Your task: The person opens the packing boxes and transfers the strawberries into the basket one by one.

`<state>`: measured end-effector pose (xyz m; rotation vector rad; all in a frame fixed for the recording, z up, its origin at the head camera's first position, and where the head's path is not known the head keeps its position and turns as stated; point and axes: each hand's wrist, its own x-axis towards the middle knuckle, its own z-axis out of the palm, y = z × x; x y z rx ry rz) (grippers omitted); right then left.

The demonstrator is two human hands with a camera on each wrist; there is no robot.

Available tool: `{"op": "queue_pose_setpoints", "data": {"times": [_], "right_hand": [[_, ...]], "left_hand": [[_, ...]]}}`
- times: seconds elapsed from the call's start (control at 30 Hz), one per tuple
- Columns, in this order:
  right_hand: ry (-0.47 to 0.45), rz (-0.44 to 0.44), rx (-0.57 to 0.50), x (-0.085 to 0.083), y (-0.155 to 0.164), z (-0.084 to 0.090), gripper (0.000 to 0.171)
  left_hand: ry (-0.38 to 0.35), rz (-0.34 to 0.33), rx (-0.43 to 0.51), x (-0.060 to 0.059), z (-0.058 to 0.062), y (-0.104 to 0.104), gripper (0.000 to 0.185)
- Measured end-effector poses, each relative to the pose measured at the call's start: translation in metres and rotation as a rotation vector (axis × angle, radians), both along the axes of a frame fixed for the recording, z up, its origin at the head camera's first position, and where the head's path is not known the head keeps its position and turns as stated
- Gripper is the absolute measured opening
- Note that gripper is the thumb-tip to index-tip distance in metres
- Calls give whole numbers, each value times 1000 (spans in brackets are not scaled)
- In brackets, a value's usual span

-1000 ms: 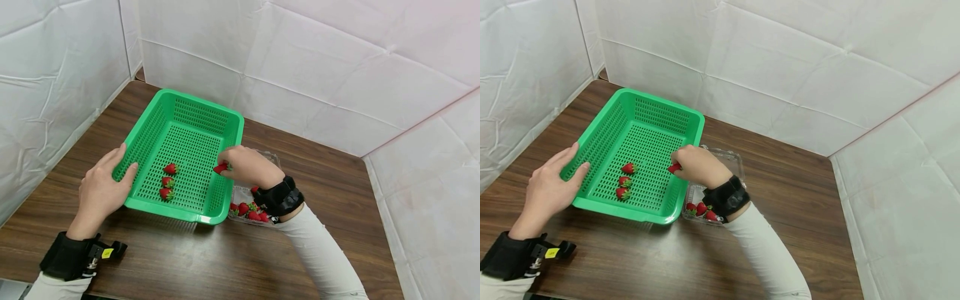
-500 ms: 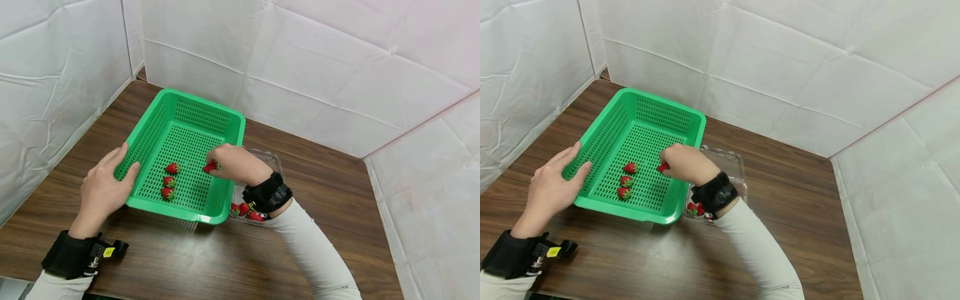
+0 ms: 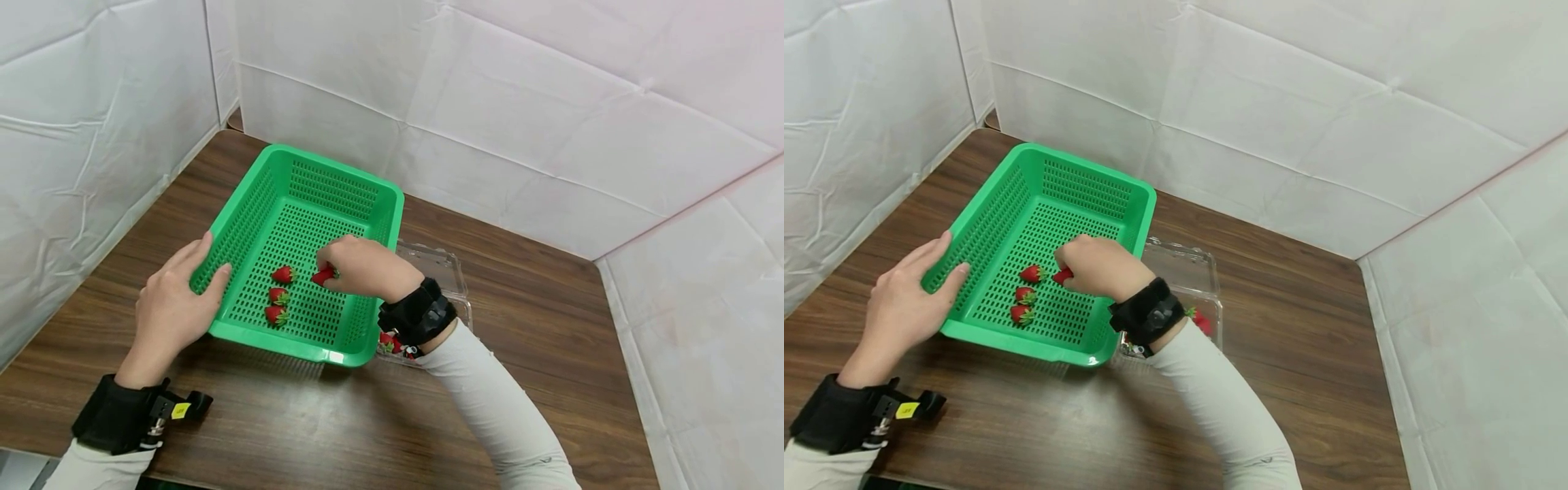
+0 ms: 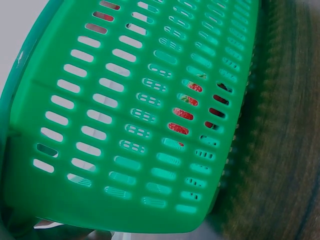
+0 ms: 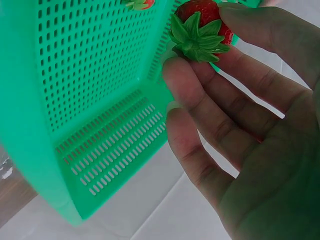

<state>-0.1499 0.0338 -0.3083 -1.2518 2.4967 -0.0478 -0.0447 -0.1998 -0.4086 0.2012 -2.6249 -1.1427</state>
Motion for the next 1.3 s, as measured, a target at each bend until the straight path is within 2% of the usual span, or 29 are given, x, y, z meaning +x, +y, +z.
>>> {"op": "queue_pose_setpoints", "data": {"times": [0.3, 0.53, 0.7, 1.0, 1.3], "right_hand": [[2, 17, 18, -1, -11, -7, 10], [-9, 12, 27, -2, -19, -12, 29], [-19, 16, 18, -3, -23, -15, 35], [-21, 38, 47, -3, -32, -22, 25], [-27, 37, 53, -7, -42, -32, 29]], "left_hand": [[7, 11, -10, -1, -1, 0, 56], [7, 12, -18, -1, -1, 0, 56], [15, 11, -11, -1, -1, 0, 56], [14, 11, -1, -1, -1, 0, 56], [27, 8, 2, -2, -2, 1, 56]]}}
